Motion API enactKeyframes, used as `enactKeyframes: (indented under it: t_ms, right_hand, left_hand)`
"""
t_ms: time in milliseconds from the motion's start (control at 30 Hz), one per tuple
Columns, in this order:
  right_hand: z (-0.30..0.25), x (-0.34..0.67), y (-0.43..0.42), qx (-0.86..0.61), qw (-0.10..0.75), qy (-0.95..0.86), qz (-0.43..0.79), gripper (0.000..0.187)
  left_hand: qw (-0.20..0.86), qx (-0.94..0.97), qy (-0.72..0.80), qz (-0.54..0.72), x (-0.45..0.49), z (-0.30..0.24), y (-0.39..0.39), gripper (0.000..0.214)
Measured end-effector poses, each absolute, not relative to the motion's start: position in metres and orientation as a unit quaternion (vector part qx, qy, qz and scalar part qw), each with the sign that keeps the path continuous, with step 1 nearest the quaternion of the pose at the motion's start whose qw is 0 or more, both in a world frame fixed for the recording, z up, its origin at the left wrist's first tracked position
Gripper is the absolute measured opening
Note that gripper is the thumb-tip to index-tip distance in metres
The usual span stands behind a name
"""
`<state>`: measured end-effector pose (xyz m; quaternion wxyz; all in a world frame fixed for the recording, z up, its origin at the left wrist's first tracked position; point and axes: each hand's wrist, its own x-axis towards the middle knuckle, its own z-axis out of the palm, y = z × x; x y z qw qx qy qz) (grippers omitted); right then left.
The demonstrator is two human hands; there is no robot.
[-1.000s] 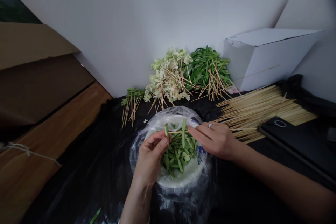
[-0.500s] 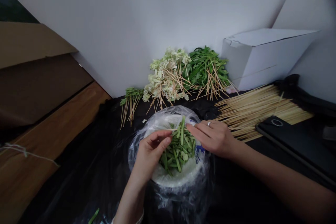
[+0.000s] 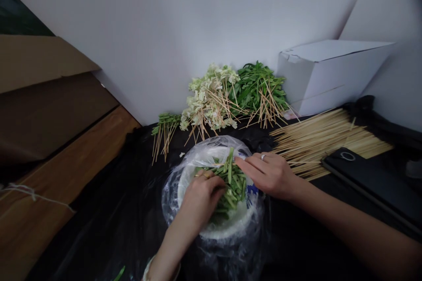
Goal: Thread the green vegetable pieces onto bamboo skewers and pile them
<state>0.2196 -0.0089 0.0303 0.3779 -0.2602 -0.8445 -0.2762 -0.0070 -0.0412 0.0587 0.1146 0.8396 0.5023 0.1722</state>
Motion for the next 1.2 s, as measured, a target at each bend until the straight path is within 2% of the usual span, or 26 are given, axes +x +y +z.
enactKeyframes:
  t_ms: [167, 333, 567, 800, 933, 1033, 1100, 1167, 1200]
  right_hand:
    - [0.028, 0.22, -0.009, -0.264, 0.38, -0.847, -0.26, 0.027]
    - [0.025, 0.221, -0.007, -0.271, 0.381, -0.847, -0.252, 0.03]
    - [0.03, 0.219, -0.007, -0.258, 0.398, -0.84, -0.264, 0.027]
    - [0.024, 0.221, -0.007, -0.268, 0.39, -0.845, -0.249, 0.03]
    - [0.025, 0.22, -0.007, -0.263, 0.393, -0.844, -0.252, 0.03]
    - [0.027, 0.219, -0.007, -0.26, 0.395, -0.842, -0.26, 0.029]
    - [0.028, 0.219, -0.007, -0.26, 0.393, -0.841, -0.265, 0.028]
    - [0.028, 0.219, -0.007, -0.26, 0.391, -0.842, -0.267, 0.027]
    - [0.028, 0.219, -0.007, -0.259, 0.39, -0.842, -0.267, 0.027]
  left_hand:
    - [0.31, 0.736, 0.518, 0.306, -0.033, 0.08, -0.049, 0.009]
    - [0.478, 0.599, 0.514, 0.385, -0.042, 0.078, -0.057, 0.016]
    - [0.53, 0.496, 0.509, 0.463, -0.04, 0.065, -0.058, 0.021]
    - [0.61, 0.439, 0.425, 0.505, -0.059, 0.075, -0.073, 0.016]
    - [0.607, 0.535, 0.379, 0.449, -0.089, 0.095, -0.092, 0.013]
    - [0.588, 0.689, 0.349, 0.239, -0.118, 0.114, -0.106, 0.016]
    - [0.542, 0.744, 0.361, 0.148, -0.131, 0.123, -0.111, 0.021]
    - [0.482, 0.751, 0.428, 0.143, -0.134, 0.124, -0.112, 0.028]
    - [0.452, 0.744, 0.468, 0.151, -0.13, 0.122, -0.109, 0.024]
